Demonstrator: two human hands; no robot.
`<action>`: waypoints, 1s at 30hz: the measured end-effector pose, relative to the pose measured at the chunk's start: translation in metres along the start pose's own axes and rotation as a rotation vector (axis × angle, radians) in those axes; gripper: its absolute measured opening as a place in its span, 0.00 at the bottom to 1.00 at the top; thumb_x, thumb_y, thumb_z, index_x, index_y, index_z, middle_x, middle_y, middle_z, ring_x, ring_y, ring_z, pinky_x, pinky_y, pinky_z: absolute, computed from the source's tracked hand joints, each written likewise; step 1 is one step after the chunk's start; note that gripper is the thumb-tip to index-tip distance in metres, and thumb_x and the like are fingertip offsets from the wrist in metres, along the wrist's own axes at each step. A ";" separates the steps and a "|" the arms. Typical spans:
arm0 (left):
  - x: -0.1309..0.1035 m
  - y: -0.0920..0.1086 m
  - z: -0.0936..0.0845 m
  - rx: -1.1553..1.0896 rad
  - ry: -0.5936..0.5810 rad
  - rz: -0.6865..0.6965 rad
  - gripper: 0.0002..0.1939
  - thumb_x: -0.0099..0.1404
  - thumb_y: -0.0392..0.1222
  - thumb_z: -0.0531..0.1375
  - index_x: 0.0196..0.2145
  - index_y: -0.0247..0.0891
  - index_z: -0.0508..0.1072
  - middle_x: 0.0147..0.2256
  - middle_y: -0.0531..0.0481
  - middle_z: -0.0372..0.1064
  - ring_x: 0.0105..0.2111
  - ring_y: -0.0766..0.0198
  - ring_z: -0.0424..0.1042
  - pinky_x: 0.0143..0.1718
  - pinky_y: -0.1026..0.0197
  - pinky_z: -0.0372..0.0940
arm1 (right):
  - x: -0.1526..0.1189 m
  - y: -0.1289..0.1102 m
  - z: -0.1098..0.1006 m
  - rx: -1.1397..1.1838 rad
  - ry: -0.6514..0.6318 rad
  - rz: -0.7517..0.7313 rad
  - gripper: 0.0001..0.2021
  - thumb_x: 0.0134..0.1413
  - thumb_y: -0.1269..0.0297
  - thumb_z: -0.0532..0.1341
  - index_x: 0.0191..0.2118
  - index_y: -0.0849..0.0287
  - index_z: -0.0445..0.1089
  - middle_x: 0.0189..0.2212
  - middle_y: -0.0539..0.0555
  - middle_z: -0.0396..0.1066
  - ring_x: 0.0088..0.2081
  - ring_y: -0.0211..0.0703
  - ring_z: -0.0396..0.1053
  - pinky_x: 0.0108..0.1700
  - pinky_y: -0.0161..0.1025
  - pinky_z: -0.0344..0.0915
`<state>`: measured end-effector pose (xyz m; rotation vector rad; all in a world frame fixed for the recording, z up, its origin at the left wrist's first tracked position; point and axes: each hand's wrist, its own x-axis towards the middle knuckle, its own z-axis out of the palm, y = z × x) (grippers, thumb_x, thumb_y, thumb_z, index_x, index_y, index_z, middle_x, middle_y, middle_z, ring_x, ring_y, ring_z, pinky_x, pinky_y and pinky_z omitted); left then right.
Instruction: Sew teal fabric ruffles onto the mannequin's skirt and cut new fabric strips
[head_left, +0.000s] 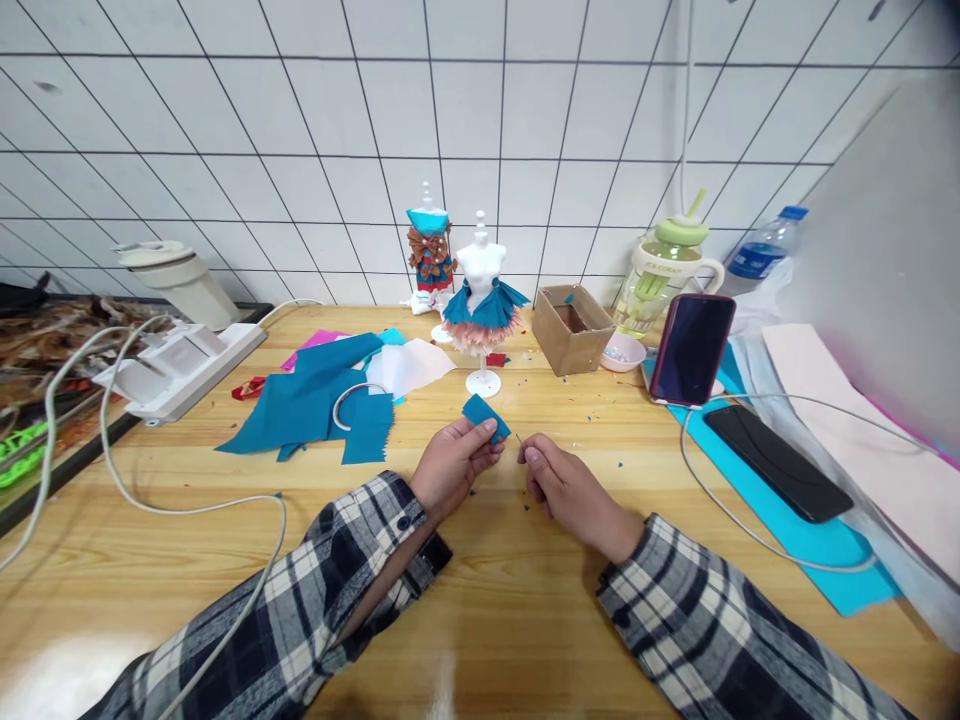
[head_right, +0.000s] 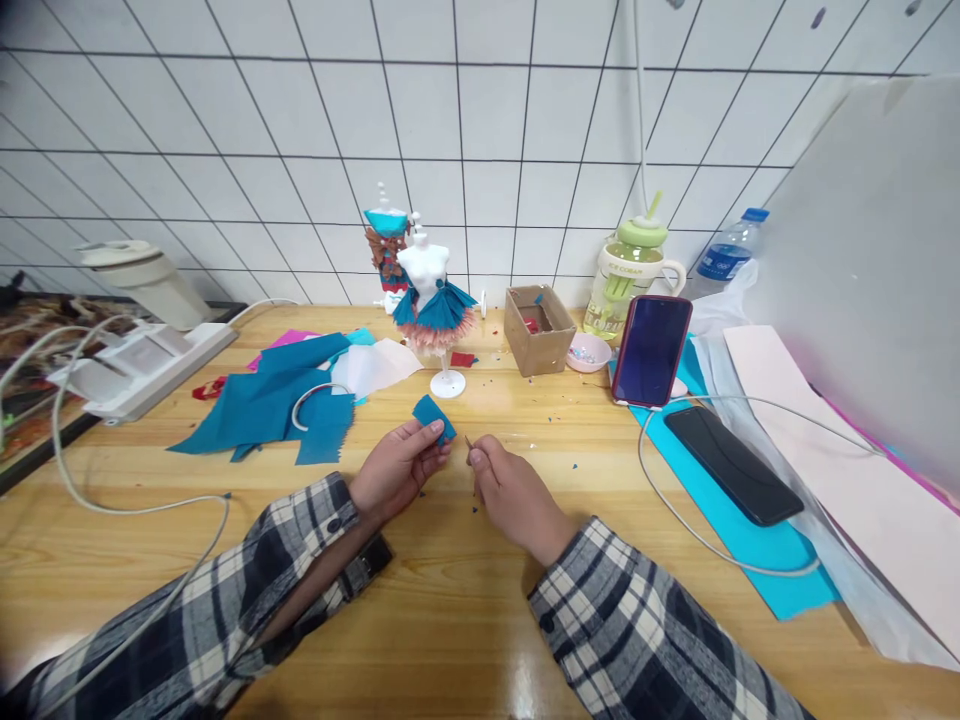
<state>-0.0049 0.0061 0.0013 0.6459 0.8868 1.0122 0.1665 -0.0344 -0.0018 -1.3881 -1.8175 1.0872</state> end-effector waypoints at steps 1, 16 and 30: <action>0.001 0.000 0.000 -0.014 0.007 0.007 0.14 0.48 0.44 0.71 0.28 0.32 0.74 0.26 0.51 0.73 0.26 0.72 0.71 0.30 0.71 0.67 | -0.001 -0.002 -0.001 -0.015 -0.016 -0.009 0.13 0.66 0.55 0.42 0.36 0.53 0.58 0.21 0.45 0.60 0.23 0.39 0.60 0.27 0.35 0.55; -0.001 -0.005 0.002 0.066 -0.040 0.055 0.13 0.50 0.43 0.70 0.31 0.34 0.74 0.29 0.53 0.72 0.29 0.72 0.69 0.34 0.69 0.64 | -0.002 -0.009 -0.002 -0.172 -0.065 -0.005 0.12 0.66 0.55 0.42 0.36 0.53 0.56 0.25 0.47 0.62 0.28 0.41 0.61 0.32 0.37 0.56; -0.002 -0.004 0.003 0.135 -0.054 0.060 0.14 0.49 0.44 0.70 0.30 0.33 0.74 0.29 0.51 0.72 0.29 0.69 0.69 0.34 0.66 0.64 | 0.001 0.000 -0.002 -0.063 -0.036 -0.036 0.14 0.66 0.55 0.43 0.32 0.54 0.56 0.24 0.47 0.59 0.28 0.40 0.57 0.32 0.36 0.53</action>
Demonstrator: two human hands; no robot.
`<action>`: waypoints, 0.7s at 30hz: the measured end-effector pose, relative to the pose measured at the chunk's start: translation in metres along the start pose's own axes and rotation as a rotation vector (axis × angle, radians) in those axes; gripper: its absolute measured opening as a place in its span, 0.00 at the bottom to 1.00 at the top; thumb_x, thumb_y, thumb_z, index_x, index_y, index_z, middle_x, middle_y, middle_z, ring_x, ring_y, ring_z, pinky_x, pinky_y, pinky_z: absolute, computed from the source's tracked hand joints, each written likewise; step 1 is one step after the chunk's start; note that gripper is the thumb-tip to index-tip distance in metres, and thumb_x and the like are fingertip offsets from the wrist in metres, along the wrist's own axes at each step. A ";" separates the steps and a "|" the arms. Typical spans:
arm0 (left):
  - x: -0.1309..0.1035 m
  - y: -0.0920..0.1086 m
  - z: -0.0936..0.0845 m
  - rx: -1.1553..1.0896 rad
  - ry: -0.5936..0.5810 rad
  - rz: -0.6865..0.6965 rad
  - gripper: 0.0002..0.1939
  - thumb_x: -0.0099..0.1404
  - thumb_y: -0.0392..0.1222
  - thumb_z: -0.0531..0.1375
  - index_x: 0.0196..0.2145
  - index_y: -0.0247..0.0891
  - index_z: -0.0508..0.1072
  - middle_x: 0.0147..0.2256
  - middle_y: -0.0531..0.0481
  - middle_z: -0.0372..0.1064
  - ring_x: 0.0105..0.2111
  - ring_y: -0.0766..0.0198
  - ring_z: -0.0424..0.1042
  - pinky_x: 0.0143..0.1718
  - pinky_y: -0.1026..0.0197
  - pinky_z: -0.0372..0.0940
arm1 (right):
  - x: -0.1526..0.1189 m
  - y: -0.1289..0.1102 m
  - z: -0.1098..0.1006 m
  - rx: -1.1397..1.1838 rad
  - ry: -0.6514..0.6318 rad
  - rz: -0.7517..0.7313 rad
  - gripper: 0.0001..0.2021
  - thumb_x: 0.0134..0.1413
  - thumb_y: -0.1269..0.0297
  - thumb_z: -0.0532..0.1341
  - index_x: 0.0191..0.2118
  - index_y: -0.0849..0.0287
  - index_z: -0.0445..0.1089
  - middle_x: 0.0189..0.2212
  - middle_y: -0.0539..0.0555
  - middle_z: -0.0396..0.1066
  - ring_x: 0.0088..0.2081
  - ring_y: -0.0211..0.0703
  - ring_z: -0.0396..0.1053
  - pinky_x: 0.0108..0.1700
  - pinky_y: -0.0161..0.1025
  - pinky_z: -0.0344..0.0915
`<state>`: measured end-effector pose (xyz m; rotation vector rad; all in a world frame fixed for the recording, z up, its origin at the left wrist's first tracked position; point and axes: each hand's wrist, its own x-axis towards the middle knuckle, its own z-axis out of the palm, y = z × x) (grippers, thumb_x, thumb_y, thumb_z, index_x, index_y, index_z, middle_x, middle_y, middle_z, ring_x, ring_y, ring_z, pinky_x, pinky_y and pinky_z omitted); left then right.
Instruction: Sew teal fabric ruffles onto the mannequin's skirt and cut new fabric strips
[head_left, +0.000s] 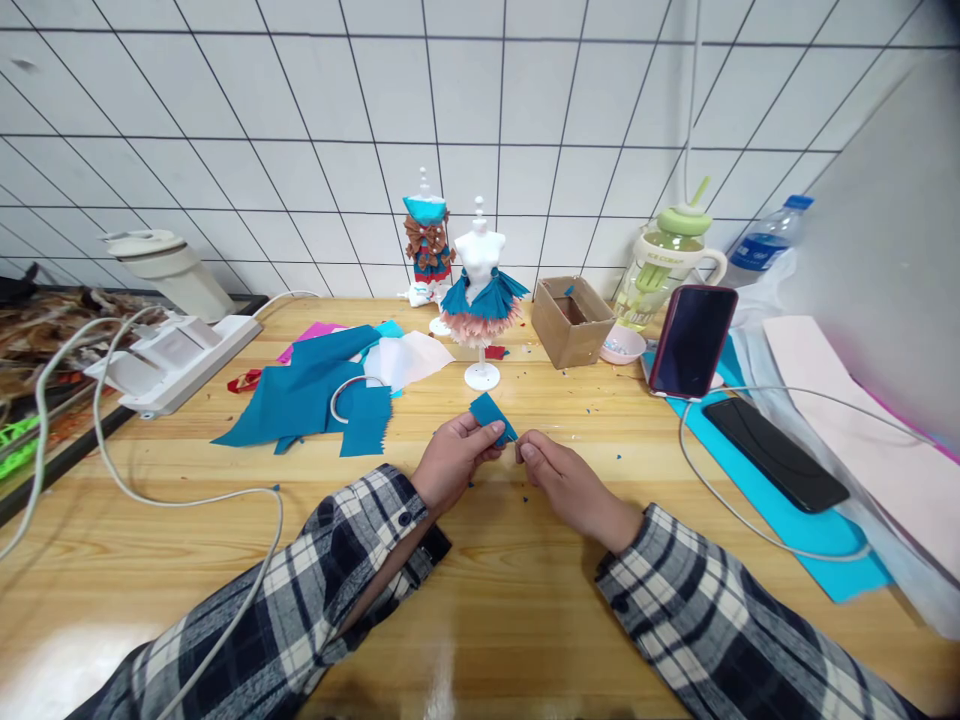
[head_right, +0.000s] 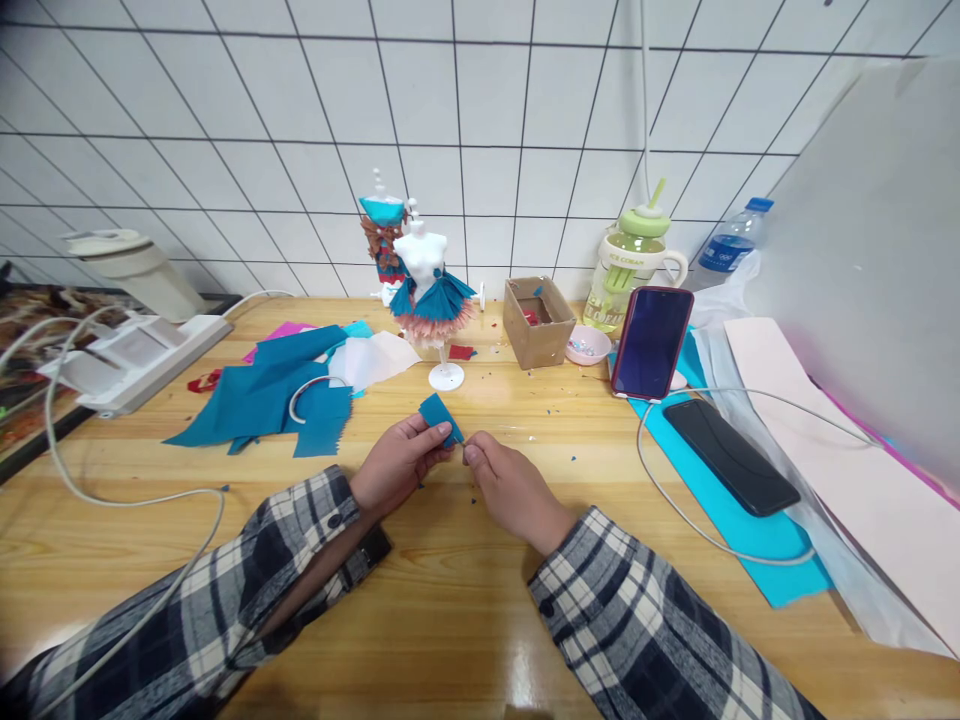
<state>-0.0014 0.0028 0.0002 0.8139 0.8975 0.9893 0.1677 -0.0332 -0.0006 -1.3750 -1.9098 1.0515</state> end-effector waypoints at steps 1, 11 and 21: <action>0.000 0.000 0.000 0.000 -0.002 0.000 0.14 0.49 0.44 0.70 0.30 0.33 0.74 0.29 0.51 0.72 0.29 0.69 0.69 0.34 0.66 0.64 | 0.000 0.001 0.000 0.009 -0.001 -0.004 0.14 0.66 0.54 0.43 0.32 0.54 0.56 0.24 0.47 0.59 0.28 0.40 0.57 0.32 0.36 0.53; 0.001 0.000 -0.001 0.017 -0.023 0.004 0.14 0.50 0.44 0.70 0.30 0.33 0.74 0.28 0.52 0.71 0.28 0.69 0.67 0.33 0.66 0.63 | 0.002 0.003 0.000 0.052 0.003 -0.008 0.15 0.65 0.54 0.44 0.30 0.55 0.57 0.25 0.47 0.60 0.28 0.39 0.57 0.31 0.35 0.54; 0.000 0.001 0.000 0.034 -0.043 -0.004 0.14 0.49 0.44 0.70 0.30 0.33 0.75 0.29 0.51 0.72 0.29 0.69 0.68 0.33 0.66 0.63 | 0.003 0.004 -0.002 0.069 -0.010 -0.003 0.15 0.64 0.55 0.46 0.31 0.56 0.61 0.26 0.48 0.63 0.29 0.38 0.59 0.32 0.35 0.55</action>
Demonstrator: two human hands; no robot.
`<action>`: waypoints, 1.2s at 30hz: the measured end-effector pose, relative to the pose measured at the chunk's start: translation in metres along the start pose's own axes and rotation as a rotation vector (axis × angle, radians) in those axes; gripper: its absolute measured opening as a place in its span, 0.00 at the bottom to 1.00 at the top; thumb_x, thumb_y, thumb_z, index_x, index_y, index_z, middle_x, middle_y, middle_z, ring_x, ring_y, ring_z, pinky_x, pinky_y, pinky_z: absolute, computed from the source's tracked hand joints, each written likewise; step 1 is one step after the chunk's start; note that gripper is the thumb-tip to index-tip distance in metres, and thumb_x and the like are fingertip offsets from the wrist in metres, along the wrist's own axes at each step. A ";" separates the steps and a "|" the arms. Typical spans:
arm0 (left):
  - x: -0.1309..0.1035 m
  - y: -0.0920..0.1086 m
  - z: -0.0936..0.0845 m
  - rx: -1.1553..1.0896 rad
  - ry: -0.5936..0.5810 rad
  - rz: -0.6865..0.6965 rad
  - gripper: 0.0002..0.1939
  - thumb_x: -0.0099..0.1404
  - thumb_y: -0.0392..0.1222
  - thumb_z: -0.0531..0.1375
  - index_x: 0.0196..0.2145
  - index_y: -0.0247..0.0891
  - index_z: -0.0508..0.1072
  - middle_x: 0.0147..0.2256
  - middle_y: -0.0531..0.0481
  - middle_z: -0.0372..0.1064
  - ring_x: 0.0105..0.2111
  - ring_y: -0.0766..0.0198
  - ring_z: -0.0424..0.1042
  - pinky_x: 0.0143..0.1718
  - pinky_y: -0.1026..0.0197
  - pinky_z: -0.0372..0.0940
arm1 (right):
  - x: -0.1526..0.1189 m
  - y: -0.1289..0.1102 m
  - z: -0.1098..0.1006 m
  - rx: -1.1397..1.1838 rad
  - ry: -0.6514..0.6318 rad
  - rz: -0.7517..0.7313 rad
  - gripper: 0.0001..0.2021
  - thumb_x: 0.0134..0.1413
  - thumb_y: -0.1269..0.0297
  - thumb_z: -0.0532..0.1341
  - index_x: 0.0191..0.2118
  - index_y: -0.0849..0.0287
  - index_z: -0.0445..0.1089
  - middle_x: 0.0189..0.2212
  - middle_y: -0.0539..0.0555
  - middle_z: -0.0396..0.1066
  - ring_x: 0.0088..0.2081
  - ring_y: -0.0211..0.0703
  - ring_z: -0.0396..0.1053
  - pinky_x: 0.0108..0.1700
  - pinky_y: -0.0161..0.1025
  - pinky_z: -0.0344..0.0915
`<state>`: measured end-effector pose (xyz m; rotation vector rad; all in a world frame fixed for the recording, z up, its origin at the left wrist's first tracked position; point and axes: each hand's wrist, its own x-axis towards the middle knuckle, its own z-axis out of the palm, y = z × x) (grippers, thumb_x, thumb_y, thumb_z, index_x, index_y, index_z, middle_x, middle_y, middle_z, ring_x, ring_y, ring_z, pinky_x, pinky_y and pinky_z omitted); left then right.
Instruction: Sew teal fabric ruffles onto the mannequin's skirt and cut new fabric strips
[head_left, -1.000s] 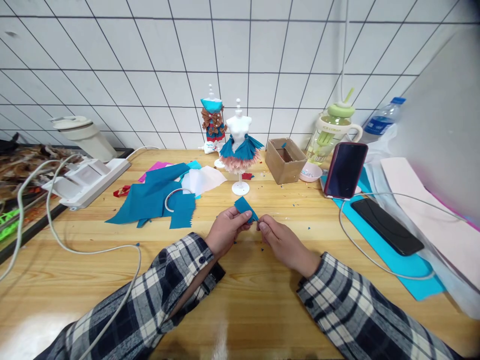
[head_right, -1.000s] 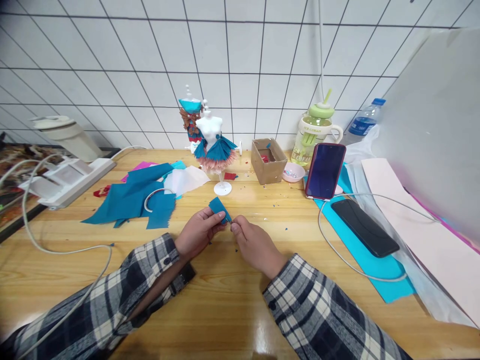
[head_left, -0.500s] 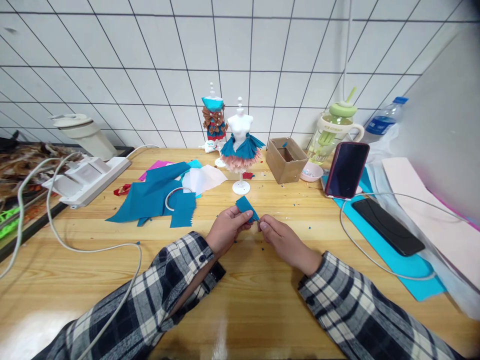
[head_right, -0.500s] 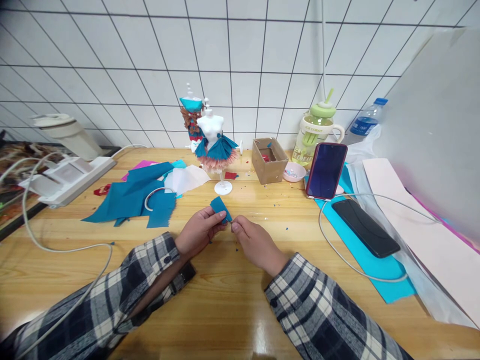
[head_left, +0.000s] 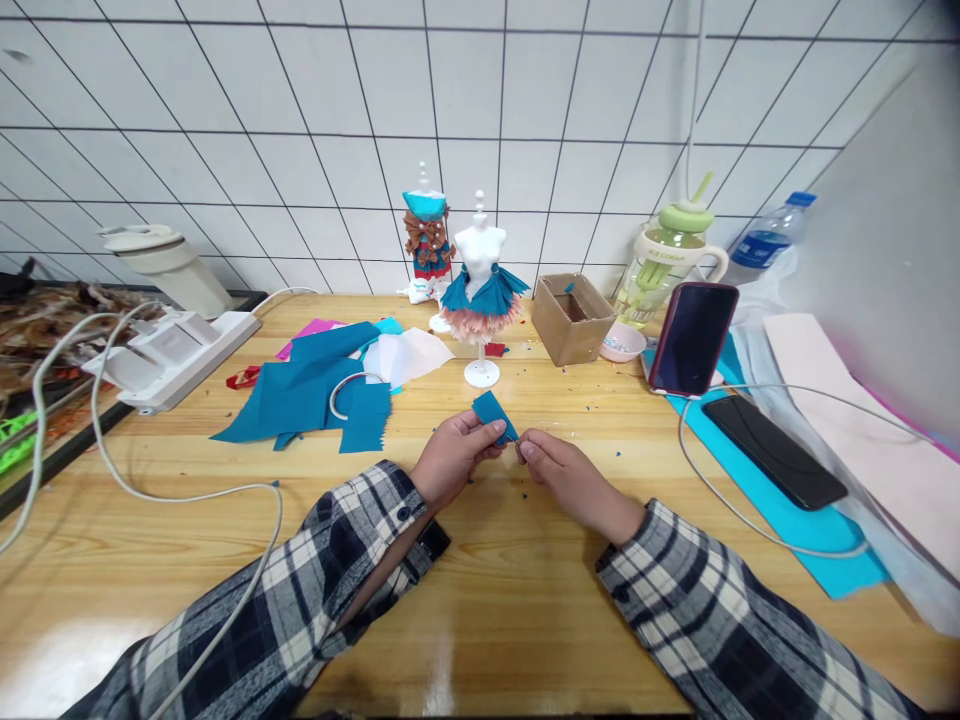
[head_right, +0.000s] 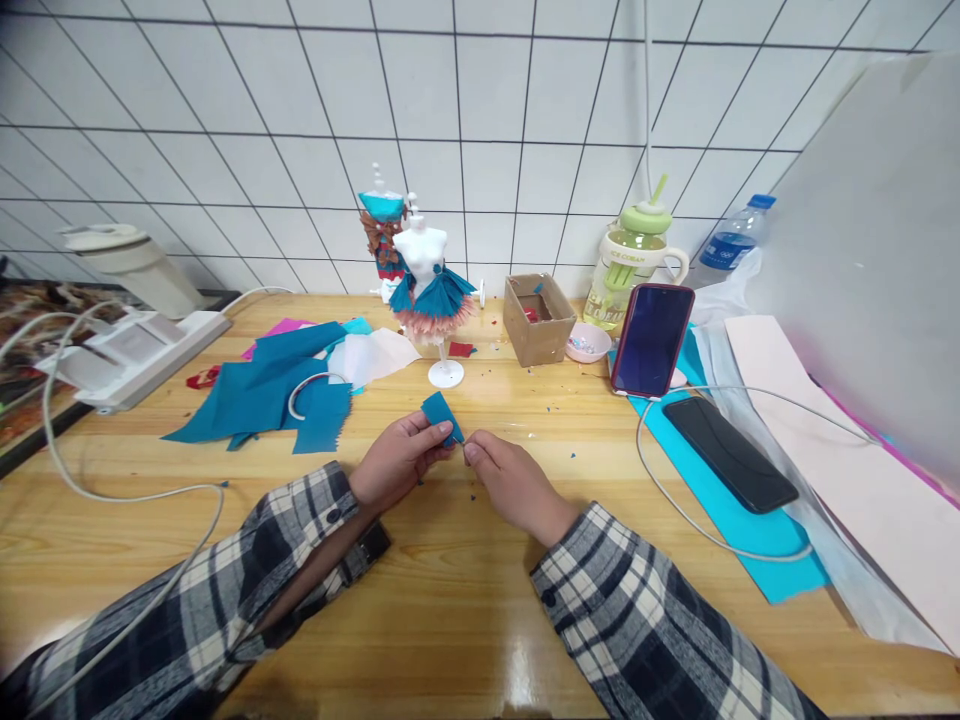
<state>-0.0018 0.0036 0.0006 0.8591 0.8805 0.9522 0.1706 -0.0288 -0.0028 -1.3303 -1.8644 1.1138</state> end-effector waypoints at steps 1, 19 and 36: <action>0.000 0.000 0.000 0.000 -0.001 -0.001 0.14 0.49 0.44 0.70 0.31 0.33 0.75 0.30 0.50 0.72 0.29 0.68 0.69 0.33 0.66 0.63 | 0.000 0.000 -0.001 0.006 0.000 0.001 0.15 0.64 0.55 0.46 0.30 0.56 0.61 0.26 0.48 0.63 0.30 0.38 0.60 0.32 0.35 0.55; 0.001 -0.001 -0.002 -0.053 0.034 -0.013 0.15 0.50 0.44 0.70 0.32 0.34 0.74 0.31 0.51 0.72 0.31 0.69 0.69 0.34 0.66 0.64 | 0.002 0.004 -0.003 0.027 -0.030 0.030 0.16 0.62 0.55 0.48 0.27 0.56 0.60 0.22 0.47 0.60 0.27 0.39 0.58 0.30 0.35 0.54; 0.002 -0.008 -0.001 0.078 0.012 0.052 0.16 0.53 0.47 0.68 0.36 0.33 0.76 0.34 0.46 0.75 0.34 0.64 0.72 0.40 0.60 0.65 | 0.005 -0.010 0.011 0.312 0.269 0.239 0.17 0.46 0.54 0.63 0.40 0.60 0.70 0.17 0.42 0.53 0.20 0.34 0.51 0.23 0.34 0.49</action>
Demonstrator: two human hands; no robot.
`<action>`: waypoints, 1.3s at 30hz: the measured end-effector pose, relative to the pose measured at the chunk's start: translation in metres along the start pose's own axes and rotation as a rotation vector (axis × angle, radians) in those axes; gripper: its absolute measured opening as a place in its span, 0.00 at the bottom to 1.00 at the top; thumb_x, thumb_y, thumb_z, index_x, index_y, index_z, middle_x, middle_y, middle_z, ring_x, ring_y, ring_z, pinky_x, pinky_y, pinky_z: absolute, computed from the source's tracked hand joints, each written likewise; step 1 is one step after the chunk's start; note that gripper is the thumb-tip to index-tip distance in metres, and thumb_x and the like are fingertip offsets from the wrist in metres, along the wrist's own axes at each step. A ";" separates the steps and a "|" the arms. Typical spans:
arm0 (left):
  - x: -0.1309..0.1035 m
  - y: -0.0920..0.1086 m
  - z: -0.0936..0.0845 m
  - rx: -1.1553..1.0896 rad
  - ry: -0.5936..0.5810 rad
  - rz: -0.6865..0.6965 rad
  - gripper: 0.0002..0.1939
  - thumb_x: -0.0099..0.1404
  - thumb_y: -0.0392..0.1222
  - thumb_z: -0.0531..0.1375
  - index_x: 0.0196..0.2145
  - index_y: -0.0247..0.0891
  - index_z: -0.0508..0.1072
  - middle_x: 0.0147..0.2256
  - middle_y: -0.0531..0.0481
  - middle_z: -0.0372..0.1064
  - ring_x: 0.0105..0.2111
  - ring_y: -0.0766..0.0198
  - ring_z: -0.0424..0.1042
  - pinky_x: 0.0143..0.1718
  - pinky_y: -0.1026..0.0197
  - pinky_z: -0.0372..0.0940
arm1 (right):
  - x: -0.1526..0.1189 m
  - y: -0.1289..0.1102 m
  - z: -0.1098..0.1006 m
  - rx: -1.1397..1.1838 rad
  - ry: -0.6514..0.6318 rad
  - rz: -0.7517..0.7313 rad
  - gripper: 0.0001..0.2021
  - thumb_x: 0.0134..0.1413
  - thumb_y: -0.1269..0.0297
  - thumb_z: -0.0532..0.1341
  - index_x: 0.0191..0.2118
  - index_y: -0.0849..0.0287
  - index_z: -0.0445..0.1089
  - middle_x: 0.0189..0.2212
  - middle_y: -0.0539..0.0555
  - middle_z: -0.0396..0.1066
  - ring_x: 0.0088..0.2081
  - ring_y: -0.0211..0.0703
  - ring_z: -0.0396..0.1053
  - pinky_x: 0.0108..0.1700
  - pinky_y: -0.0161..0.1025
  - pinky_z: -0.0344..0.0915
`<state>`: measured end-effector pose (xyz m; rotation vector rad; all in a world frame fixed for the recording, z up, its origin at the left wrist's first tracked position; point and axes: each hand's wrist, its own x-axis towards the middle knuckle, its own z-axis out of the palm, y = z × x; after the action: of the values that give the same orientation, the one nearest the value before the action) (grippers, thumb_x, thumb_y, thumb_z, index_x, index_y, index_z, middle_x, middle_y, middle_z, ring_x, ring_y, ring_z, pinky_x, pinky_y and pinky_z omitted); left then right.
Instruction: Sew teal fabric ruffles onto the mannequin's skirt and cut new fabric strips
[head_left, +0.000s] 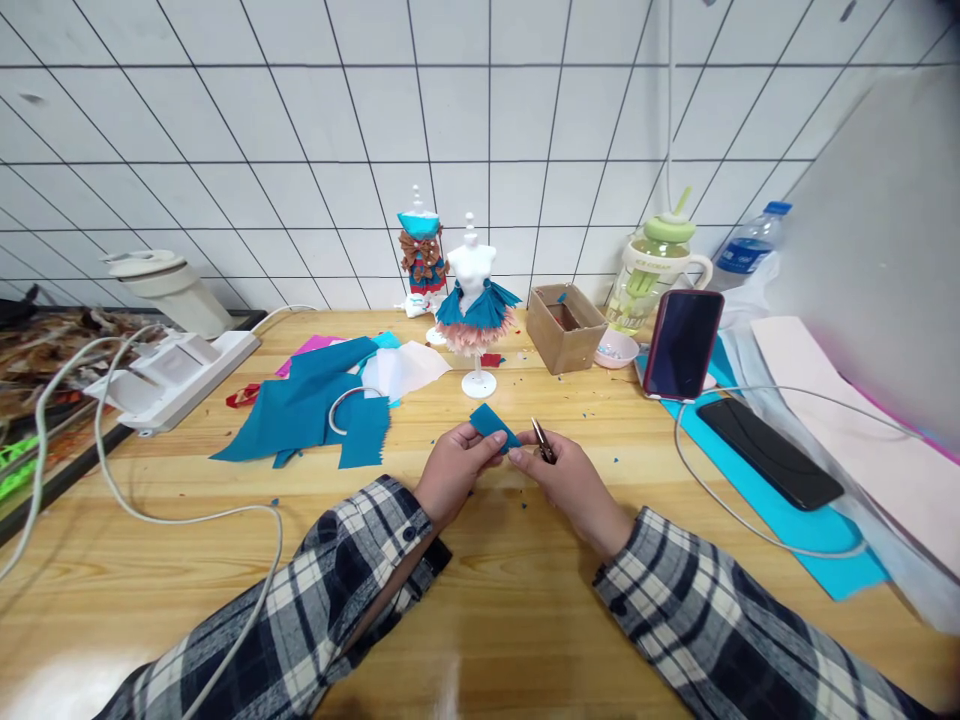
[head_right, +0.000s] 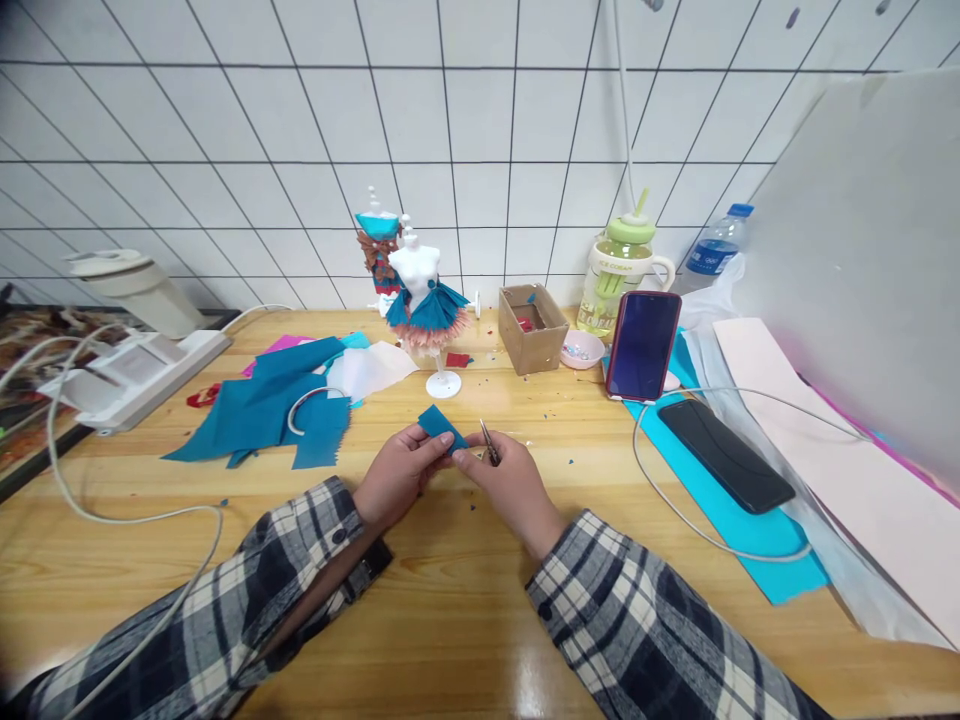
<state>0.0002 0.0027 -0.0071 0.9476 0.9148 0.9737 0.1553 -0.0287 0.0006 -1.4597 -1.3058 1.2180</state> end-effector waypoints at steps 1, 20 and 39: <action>0.000 -0.001 0.000 0.011 -0.003 0.002 0.16 0.53 0.47 0.68 0.36 0.33 0.76 0.33 0.47 0.75 0.33 0.64 0.72 0.39 0.60 0.65 | 0.001 0.001 0.000 -0.020 0.014 0.005 0.15 0.45 0.55 0.64 0.38 0.60 0.70 0.16 0.42 0.53 0.20 0.34 0.51 0.23 0.34 0.49; -0.002 0.009 0.002 -0.271 0.106 -0.049 0.15 0.50 0.42 0.71 0.32 0.33 0.72 0.30 0.52 0.72 0.29 0.72 0.70 0.32 0.70 0.66 | -0.011 -0.003 0.004 -0.373 -0.183 -0.219 0.09 0.63 0.60 0.45 0.42 0.56 0.58 0.36 0.54 0.68 0.37 0.44 0.66 0.39 0.40 0.59; -0.002 0.009 0.003 -0.239 0.050 -0.065 0.14 0.51 0.42 0.70 0.32 0.33 0.73 0.30 0.52 0.72 0.30 0.71 0.69 0.35 0.68 0.65 | -0.013 -0.001 0.003 -0.408 -0.212 -0.205 0.06 0.63 0.61 0.48 0.42 0.55 0.56 0.32 0.51 0.68 0.31 0.41 0.65 0.34 0.37 0.58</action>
<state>0.0000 0.0022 0.0025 0.6906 0.8439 1.0292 0.1523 -0.0411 0.0027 -1.4524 -1.8849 1.0311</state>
